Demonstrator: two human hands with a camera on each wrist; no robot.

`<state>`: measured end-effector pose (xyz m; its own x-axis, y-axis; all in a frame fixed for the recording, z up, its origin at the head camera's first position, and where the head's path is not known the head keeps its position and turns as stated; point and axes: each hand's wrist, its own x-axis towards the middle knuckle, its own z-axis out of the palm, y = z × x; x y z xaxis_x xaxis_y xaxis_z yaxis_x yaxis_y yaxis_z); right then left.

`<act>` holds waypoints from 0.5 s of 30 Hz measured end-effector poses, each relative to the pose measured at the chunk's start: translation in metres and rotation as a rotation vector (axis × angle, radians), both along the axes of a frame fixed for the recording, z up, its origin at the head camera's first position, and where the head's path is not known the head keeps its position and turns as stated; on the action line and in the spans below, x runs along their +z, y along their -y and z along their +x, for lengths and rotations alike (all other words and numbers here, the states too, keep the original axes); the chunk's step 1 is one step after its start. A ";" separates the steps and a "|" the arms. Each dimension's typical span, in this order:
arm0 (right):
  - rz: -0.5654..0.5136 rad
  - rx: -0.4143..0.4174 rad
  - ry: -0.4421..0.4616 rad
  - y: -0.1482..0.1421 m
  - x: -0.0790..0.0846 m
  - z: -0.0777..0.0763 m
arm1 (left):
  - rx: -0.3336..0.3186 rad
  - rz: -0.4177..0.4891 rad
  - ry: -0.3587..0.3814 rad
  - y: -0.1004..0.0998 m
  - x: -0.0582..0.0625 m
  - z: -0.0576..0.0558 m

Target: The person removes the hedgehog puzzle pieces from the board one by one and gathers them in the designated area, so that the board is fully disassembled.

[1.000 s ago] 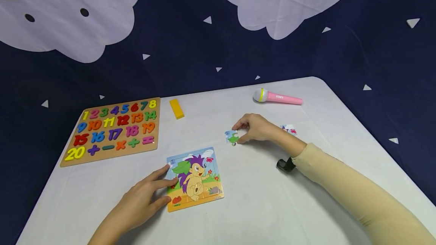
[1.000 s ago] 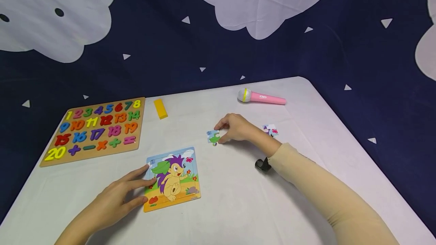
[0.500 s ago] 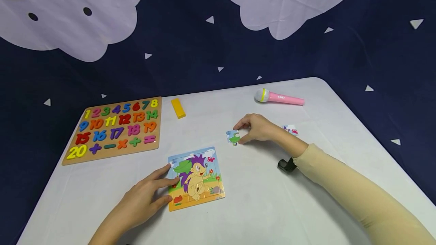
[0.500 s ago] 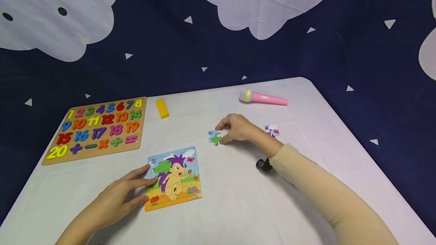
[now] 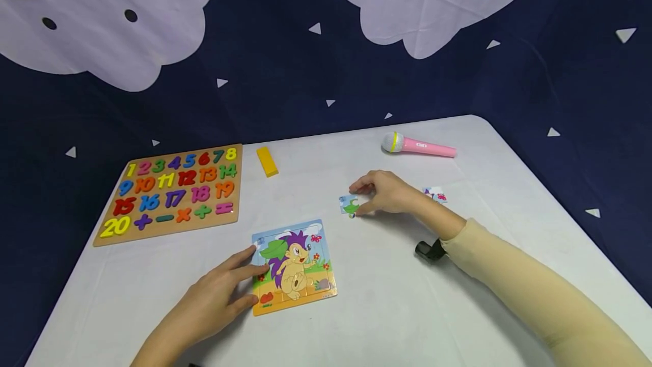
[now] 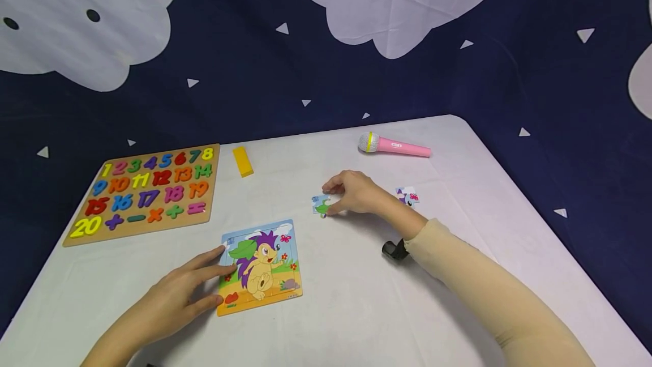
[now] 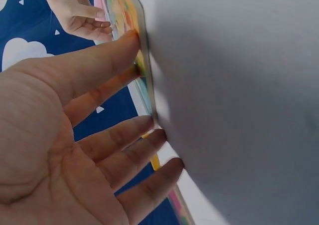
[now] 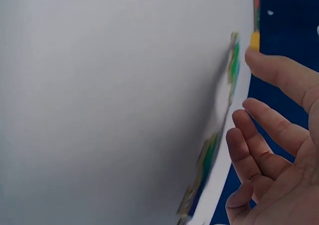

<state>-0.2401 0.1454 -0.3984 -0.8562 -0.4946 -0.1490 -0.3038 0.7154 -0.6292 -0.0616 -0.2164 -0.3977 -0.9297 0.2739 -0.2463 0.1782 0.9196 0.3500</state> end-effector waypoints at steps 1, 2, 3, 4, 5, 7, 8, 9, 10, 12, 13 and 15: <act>-0.007 0.005 -0.011 0.002 0.001 0.003 | -0.006 -0.011 -0.009 -0.001 0.001 0.000; -0.016 0.010 -0.022 0.004 0.002 0.006 | -0.013 -0.021 -0.021 -0.002 0.002 0.000; -0.024 0.016 -0.031 0.006 0.003 0.009 | -0.017 -0.032 -0.036 -0.003 0.003 0.000; -0.030 0.024 -0.038 0.009 0.004 0.013 | -0.021 -0.041 -0.053 -0.004 0.004 0.000; -0.032 0.035 -0.048 0.012 0.005 0.017 | -0.023 -0.047 -0.071 -0.006 0.005 0.000; -0.031 0.049 -0.050 0.020 0.008 0.026 | -0.027 -0.052 -0.107 -0.009 0.008 -0.001; -0.030 0.054 -0.046 0.024 0.009 0.031 | -0.027 -0.050 -0.122 -0.012 0.010 -0.002; -0.025 0.059 -0.043 0.027 0.010 0.035 | -0.026 -0.047 -0.132 -0.014 0.011 -0.002; -0.021 0.064 -0.039 0.031 0.011 0.040 | -0.026 -0.043 -0.135 -0.017 0.013 -0.003; -0.010 0.076 -0.039 0.039 0.012 0.048 | -0.030 -0.029 -0.135 -0.023 0.016 -0.003; -0.007 0.083 -0.039 0.044 0.012 0.051 | -0.032 -0.021 -0.131 -0.026 0.017 -0.004; -0.005 0.101 -0.046 0.051 0.011 0.058 | -0.051 -0.006 -0.131 -0.030 0.017 -0.004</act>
<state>-0.1817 0.0946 -0.3875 -0.8078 -0.5795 -0.1083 -0.4027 0.6766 -0.6165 -0.0660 -0.1859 -0.3808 -0.9390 0.3203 -0.1256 0.2684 0.9104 0.3150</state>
